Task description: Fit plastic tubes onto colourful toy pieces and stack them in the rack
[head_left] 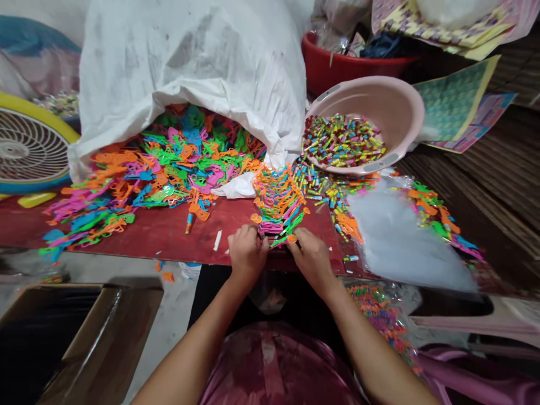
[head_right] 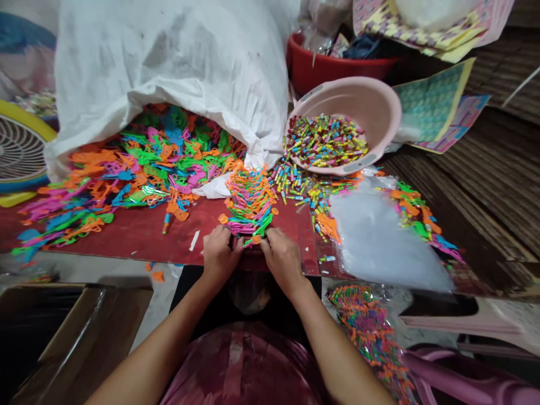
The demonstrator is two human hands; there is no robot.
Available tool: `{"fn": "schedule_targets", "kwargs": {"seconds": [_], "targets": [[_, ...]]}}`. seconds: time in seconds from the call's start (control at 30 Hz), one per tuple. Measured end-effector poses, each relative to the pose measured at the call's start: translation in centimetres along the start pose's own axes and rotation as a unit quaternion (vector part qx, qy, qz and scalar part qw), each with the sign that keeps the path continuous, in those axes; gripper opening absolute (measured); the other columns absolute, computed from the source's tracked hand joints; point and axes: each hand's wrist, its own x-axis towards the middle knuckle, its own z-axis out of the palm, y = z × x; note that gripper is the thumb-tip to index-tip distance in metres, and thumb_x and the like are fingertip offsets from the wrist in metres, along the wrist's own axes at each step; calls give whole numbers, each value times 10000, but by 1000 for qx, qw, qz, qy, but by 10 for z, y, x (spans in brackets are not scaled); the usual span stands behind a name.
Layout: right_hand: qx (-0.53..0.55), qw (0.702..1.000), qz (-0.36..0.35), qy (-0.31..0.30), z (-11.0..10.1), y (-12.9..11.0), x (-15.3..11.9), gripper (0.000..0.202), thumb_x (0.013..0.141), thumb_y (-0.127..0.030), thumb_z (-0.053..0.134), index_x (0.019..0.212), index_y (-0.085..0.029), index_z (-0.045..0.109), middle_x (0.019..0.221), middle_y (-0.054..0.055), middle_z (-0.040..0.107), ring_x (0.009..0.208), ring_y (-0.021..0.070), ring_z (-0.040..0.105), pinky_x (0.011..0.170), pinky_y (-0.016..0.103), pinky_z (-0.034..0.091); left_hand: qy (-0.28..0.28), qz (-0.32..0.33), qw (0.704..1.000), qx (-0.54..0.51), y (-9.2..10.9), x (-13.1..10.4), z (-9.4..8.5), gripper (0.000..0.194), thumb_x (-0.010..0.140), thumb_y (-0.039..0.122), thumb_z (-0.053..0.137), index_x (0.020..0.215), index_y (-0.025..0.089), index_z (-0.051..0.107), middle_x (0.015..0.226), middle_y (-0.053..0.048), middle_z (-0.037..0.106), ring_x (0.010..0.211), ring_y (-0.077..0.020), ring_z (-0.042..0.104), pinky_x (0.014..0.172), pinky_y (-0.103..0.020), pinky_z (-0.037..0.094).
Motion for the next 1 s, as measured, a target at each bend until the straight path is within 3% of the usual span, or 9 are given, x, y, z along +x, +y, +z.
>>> {"fn": "schedule_targets", "kwargs": {"seconds": [0.23, 0.47, 0.7, 0.77, 0.9, 1.0], "targets": [[34, 999, -4, 19, 6, 2, 0, 201, 984, -277, 454, 919, -173, 612, 842, 72, 660, 801, 191, 608, 711, 283, 409, -3, -14, 1000, 4, 5, 3, 8, 157, 830, 261, 608, 971, 191, 609, 989, -76, 637, 922, -259, 573, 752, -381, 322], [78, 990, 75, 94, 1, 9, -12, 240, 942, -299, 503, 737, -199, 575, 666, 7, 598, 631, 158, 558, 614, 270, 414, 19, -2, 1000, -6, 4, -1, 12, 149, 852, 231, 571, 989, 188, 607, 1054, -93, 650, 952, -264, 568, 772, -402, 326], [176, 973, 130, 76, 2, 19, -18, 150, 869, -328, 619, 872, -188, 673, 734, 8, 691, 637, 164, 625, 635, 285, 493, -30, -5, 998, -57, -12, 7, 1, 86, 812, 184, 578, 893, 193, 605, 973, -75, 634, 934, -242, 584, 770, -378, 351], [179, 975, 111, 77, 4, 14, -21, 144, 861, -325, 645, 884, -188, 682, 778, 21, 707, 679, 173, 646, 664, 294, 504, -42, 3, 997, -70, -22, 11, -3, 61, 797, 174, 581, 850, 193, 606, 941, -66, 628, 918, -229, 585, 761, -362, 367], [130, 991, 7, 40, 10, -5, -21, 130, 914, -292, 605, 914, -192, 688, 862, 53, 709, 793, 181, 659, 741, 300, 490, -69, 22, 993, -94, -40, 16, -11, 48, 776, 153, 586, 785, 194, 609, 917, -53, 623, 894, -210, 581, 755, -331, 402], [68, 997, -21, 40, 17, -18, -18, 180, 954, -289, 550, 864, -188, 668, 763, 41, 669, 708, 166, 616, 681, 282, 446, -22, 19, 990, -141, -42, 7, -22, 62, 791, 169, 604, 846, 195, 612, 906, -41, 616, 872, -191, 574, 756, -311, 430]]}}
